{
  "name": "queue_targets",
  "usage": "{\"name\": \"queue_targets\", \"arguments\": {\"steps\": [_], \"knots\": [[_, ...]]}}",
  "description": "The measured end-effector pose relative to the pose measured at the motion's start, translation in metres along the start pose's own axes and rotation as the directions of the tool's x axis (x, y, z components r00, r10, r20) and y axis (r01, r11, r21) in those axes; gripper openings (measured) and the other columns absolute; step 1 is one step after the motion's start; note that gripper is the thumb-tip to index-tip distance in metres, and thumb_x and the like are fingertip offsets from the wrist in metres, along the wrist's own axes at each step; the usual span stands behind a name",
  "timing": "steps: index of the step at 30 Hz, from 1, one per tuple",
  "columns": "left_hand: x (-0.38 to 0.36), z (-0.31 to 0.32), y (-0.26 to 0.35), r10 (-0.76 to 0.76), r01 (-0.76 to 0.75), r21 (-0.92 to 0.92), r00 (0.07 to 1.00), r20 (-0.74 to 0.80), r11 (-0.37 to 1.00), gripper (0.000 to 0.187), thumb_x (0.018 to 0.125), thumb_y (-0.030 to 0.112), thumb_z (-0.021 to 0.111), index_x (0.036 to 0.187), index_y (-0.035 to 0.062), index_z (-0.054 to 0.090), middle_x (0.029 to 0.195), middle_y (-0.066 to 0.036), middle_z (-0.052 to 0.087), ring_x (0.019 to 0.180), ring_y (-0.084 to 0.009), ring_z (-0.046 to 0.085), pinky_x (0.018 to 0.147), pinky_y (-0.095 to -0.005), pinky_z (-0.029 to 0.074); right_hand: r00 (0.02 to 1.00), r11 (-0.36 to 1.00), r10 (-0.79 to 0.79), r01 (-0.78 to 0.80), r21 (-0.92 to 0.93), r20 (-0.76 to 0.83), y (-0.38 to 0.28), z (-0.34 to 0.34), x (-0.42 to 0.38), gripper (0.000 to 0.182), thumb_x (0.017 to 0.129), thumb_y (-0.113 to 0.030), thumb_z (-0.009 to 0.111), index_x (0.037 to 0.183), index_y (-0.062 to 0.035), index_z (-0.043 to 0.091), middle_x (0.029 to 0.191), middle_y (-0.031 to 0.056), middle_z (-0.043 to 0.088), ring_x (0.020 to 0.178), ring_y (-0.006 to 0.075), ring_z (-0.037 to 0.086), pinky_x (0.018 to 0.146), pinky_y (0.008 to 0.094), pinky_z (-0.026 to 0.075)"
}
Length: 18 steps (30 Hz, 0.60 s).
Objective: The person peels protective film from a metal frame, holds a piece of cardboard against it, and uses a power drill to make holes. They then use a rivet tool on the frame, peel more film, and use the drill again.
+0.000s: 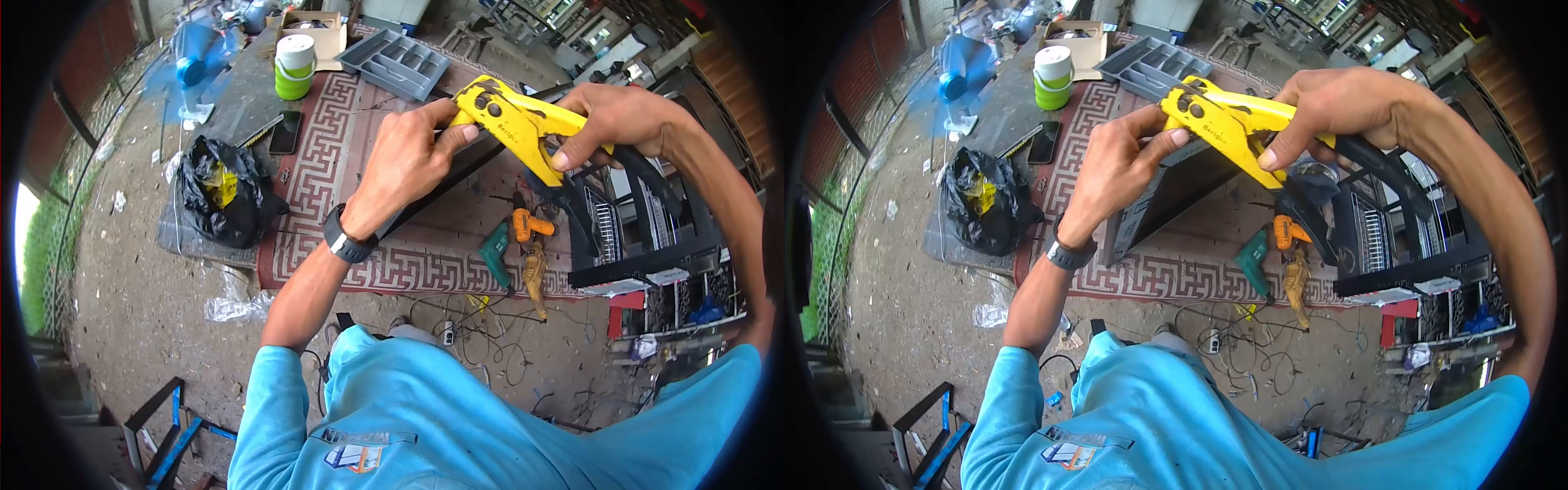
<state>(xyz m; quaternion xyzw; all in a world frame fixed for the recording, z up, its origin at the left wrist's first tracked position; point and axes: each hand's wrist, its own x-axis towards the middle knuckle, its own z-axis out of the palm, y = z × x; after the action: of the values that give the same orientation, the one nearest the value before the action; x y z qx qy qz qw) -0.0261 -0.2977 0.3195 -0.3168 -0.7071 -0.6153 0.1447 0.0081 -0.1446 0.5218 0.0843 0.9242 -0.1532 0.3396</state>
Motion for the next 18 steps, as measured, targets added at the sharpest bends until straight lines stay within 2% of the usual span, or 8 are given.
{"name": "queue_targets", "arguments": {"steps": [2, 4, 6, 9, 10, 14, 15, 18], "knots": [[-0.001, 0.004, 0.005, -0.031, 0.035, 0.042, 0.995, -0.094, 0.999, 0.022, 0.084, 0.02, 0.063, 0.09, -0.0008, 0.062, 0.059, -0.022, 0.052, 0.057, -0.0379, 0.055, 0.051, -0.0417, 0.038, 0.996, 0.998, 0.05, -0.053, 0.035, 0.069, 0.014, -0.01, 0.001, 0.037, 0.068, -0.015, 0.076, 0.095, 0.0049, 0.061, 0.076, 0.0076, 0.061, 0.057, 0.0108, 0.054, 0.046, 0.0231, 0.044], [-0.001, 0.004, 0.007, -0.018, 0.024, 0.046, 0.993, -0.115, 0.999, 0.021, 0.084, 0.019, 0.063, 0.09, -0.0008, 0.061, 0.061, -0.022, 0.053, 0.059, -0.0386, 0.056, 0.052, -0.0421, 0.039, 0.993, 0.981, -0.059, 0.038, 0.19, 0.105, 0.027, 0.0, 0.007, 0.041, 0.07, -0.011, 0.075, 0.104, 0.0052, 0.057, 0.088, 0.0109, 0.061, 0.072, 0.0151, 0.06, 0.063, 0.0257, 0.05], [-0.001, 0.001, 0.005, 0.019, -0.01, 0.066, 0.991, -0.136, 0.998, 0.02, 0.084, 0.018, 0.062, 0.09, -0.0009, 0.06, 0.063, -0.023, 0.055, 0.061, -0.0397, 0.056, 0.053, -0.0433, 0.04, 0.941, 0.952, -0.063, -0.043, 0.302, 0.334, 0.021, 0.0, 0.012, 0.039, 0.078, -0.009, 0.069, 0.111, 0.0051, 0.054, 0.1, 0.0136, 0.061, 0.086, 0.0191, 0.061, 0.082, 0.0312, 0.051], [0.003, -0.003, 0.002, -0.003, 0.013, 0.068, 0.989, -0.146, 0.998, 0.023, 0.084, 0.02, 0.063, 0.094, -0.0006, 0.061, 0.064, -0.022, 0.056, 0.056, -0.0356, 0.054, 0.052, -0.0406, 0.04, 0.954, 0.912, -0.13, 0.008, 0.41, 0.271, 0.01, 0.004, 0.01, 0.034, 0.081, -0.012, 0.068, 0.107, 0.0044, 0.055, 0.097, 0.012, 0.062, 0.086, 0.0195, 0.062, 0.082, 0.0312, 0.052], [0.001, -0.002, 0.001, -0.008, 0.018, 0.085, 0.992, -0.124, 0.996, 0.026, 0.085, 0.021, 0.064, 0.098, -0.0008, 0.063, 0.062, -0.021, 0.055, 0.049, -0.0306, 0.053, 0.05, -0.0369, 0.039, 0.966, 0.899, -0.094, -0.022, 0.438, 0.241, 0.01, 0.008, 0.009, 0.033, 0.081, -0.014, 0.068, 0.106, 0.0037, 0.055, 0.095, 0.0111, 0.062, 0.085, 0.0188, 0.062, 0.081, 0.0311, 0.052], [0.0, 0.003, -0.001, 0.04, -0.024, 0.095, 0.985, -0.168, 0.995, 0.023, 0.084, 0.019, 0.064, 0.095, -0.0005, 0.063, 0.061, -0.02, 0.055, 0.048, -0.0304, 0.052, 0.049, -0.0376, 0.038, 0.987, 0.905, 0.043, -0.104, 0.413, 0.154, 0.007, 0.023, 0.013, 0.037, 0.079, -0.022, 0.07, 0.104, 0.0019, 0.056, 0.089, 0.0077, 0.062, 0.082, 0.0166, 0.063, 0.083, 0.0312, 0.053], [0.0, 0.002, -0.001, 0.066, -0.054, 0.078, 0.985, -0.157, 0.995, 0.023, 0.083, 0.019, 0.065, 0.095, -0.0003, 0.063, 0.061, -0.02, 0.055, 0.049, -0.0315, 0.052, 0.049, -0.0376, 0.039, 0.992, 0.924, 0.004, -0.051, 0.378, 0.125, 0.008, 0.03, 0.011, 0.037, 0.078, -0.026, 0.071, 0.1, 0.0008, 0.057, 0.082, 0.0057, 0.062, 0.076, 0.013, 0.06, 0.071, 0.0293, 0.053], [0.0, 0.0, -0.001, 0.068, -0.053, 0.097, 0.985, -0.157, 0.994, 0.022, 0.083, 0.018, 0.064, 0.096, 0.0002, 0.062, 0.062, -0.02, 0.055, 0.051, -0.0329, 0.054, 0.049, -0.0374, 0.039, 0.987, 0.962, -0.07, 0.029, 0.272, 0.144, 0.018, 0.027, 0.021, 0.035, 0.077, -0.029, 0.071, 0.094, -0.0009, 0.058, 0.077, 0.0046, 0.061, 0.068, 0.0102, 0.056, 0.058, 0.0263, 0.045]]}}
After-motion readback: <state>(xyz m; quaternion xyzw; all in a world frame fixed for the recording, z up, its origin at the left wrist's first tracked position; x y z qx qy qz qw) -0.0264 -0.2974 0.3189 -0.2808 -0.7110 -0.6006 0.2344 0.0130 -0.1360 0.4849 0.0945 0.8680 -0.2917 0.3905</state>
